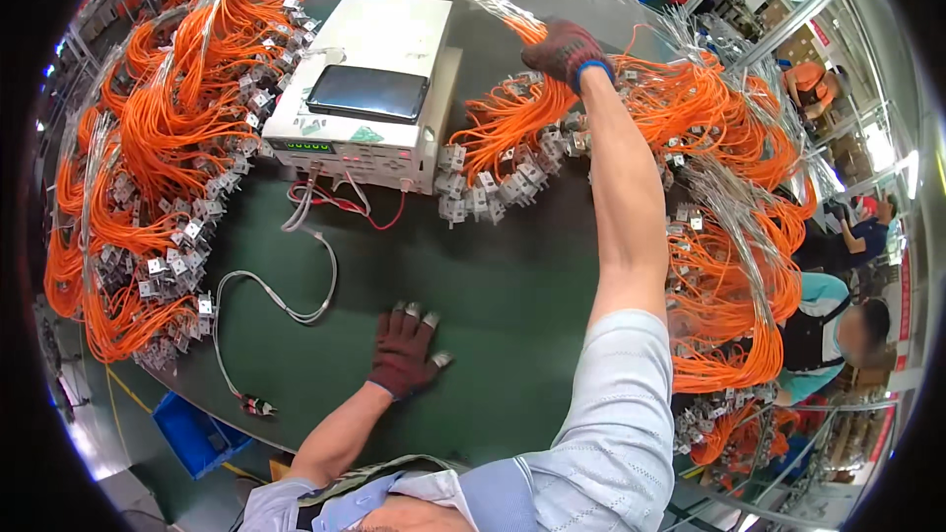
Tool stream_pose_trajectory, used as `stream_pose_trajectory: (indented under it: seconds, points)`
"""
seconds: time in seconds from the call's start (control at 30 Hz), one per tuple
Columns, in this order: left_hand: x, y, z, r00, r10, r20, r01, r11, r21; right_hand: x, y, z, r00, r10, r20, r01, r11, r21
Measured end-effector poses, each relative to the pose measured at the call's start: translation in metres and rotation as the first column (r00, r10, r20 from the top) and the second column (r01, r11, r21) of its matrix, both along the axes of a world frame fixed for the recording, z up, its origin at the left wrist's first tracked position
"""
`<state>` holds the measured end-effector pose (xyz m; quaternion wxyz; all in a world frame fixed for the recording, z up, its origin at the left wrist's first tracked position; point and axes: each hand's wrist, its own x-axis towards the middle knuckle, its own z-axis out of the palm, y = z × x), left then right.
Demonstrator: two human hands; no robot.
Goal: Assembling or inspecting electronic wire harnesses on a factory production line.
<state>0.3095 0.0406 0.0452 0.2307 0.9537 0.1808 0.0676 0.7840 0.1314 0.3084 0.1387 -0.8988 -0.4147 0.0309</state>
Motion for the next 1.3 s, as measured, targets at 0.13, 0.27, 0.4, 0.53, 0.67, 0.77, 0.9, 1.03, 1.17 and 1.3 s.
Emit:
stream_pose_trajectory:
  seconds: [0.13, 0.27, 0.4, 0.53, 0.67, 0.77, 0.9, 1.03, 1.17, 1.3]
  points:
    - [-0.001, -0.003, 0.001, 1.0, -0.009, 0.005, 0.009, 1.0, 0.002, -0.033, -0.081, 0.008, 0.988, -0.129, -0.079, 0.136, 0.987, 0.083]
    - [0.0, -0.007, 0.004, 1.0, -0.01, -0.016, 0.011, 0.999, 0.038, -0.099, -0.165, 0.0, 0.995, -0.036, -0.088, 0.075, 0.87, 0.487]
    - [-0.005, -0.008, 0.006, 0.998, -0.015, -0.058, 0.019, 0.997, 0.068, -0.19, -0.205, 0.034, 0.973, -0.227, 0.042, 0.181, 0.864, 0.469]
    - [-0.036, -0.002, -0.007, 0.983, -0.092, 0.161, 0.081, 0.994, 0.076, -0.245, -0.254, 0.033, 0.966, -0.224, -0.132, 0.26, 0.809, 0.527]
    - [-0.119, -0.014, 0.061, 0.904, -0.123, 0.409, 0.179, 0.979, -0.101, -0.332, -0.288, -0.017, 0.875, -0.139, -0.463, 0.419, 0.696, 0.583]
    - [-0.164, -0.01, 0.138, 0.986, -0.163, 0.037, 0.166, 0.981, -0.104, -0.376, -0.3, -0.025, 0.769, -0.002, -0.64, 0.494, 0.638, 0.591]
    - [-0.131, 0.016, 0.197, 0.804, -0.18, -0.566, 0.107, 0.981, -0.16, -0.398, -0.303, -0.026, 0.796, 0.076, -0.601, 0.422, 0.643, 0.64]
    - [-0.084, 0.001, 0.2, 0.973, -0.014, 0.231, 0.169, 0.725, -0.667, -0.415, -0.313, -0.053, 0.801, 0.118, -0.587, 0.455, 0.518, 0.724]
    - [-0.016, -0.035, 0.206, 0.898, -0.066, 0.435, 0.401, 0.528, -0.748, -0.431, -0.32, -0.051, 0.77, 0.182, -0.611, 0.474, 0.477, 0.74]
    - [0.018, -0.065, 0.217, 0.973, -0.049, 0.224, 0.222, -0.035, -0.974, -0.432, -0.343, -0.049, 0.739, 0.142, -0.658, 0.498, 0.543, 0.676]
